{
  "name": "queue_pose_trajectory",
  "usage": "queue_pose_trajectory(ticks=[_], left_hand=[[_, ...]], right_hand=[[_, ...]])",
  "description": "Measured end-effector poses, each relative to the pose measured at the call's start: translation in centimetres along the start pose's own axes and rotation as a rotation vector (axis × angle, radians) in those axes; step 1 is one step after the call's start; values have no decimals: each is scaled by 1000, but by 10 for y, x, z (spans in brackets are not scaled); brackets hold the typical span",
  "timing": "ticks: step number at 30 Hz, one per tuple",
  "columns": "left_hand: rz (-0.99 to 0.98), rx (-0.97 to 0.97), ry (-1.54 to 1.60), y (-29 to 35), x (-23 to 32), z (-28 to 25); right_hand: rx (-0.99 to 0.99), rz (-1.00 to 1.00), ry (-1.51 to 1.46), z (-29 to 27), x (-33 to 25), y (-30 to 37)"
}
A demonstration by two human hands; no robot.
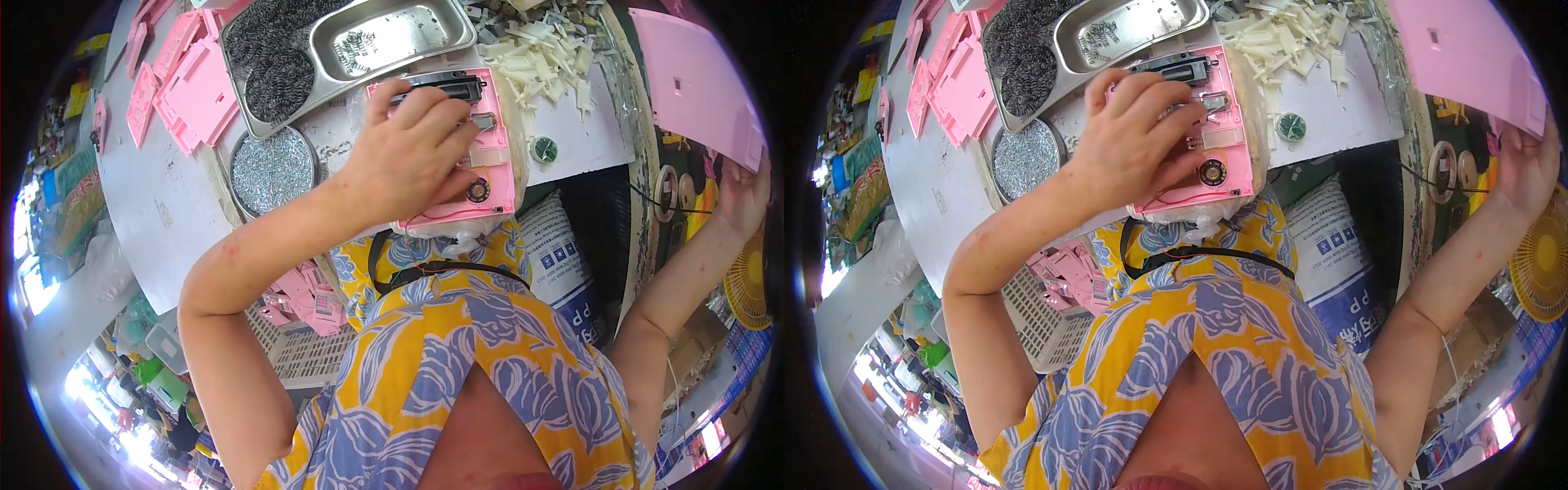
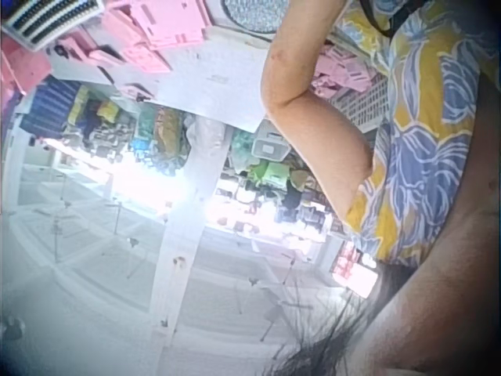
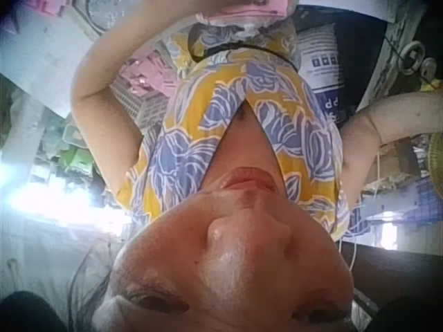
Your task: Assembling a small pink electronic device using components like a motor and circuit board, and using tools like a power screwdriver and soldering iron.
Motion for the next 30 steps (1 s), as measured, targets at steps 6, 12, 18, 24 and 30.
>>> queue_pose_trajectory(ticks=[6, 12, 18, 24, 30], left_hand=[[7, -68, -149, 5, 18, 16], [118, -133, -262, 18, 22, 18], [134, -162, -210, 15, 18, 20], [234, -265, -192, 18, 8, 20], [271, -250, -151, 15, 1, 23]], right_hand=[[592, 68, 157, 41, 4, 31], [228, 147, 71, -15, 19, 36], [188, 158, 14, 2, 22, 43], [96, 170, -40, 18, 26, 49], [78, 174, -51, 33, 30, 52]])
Point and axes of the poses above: each hand's wrist, its own y-axis away from the middle knuckle, its own z-axis out of the palm, x = y × z, the point moved 9 cm from there along -y, towards the middle knuckle, and after that the axes turned 4 degrees about -y, right-handed, at the moved point
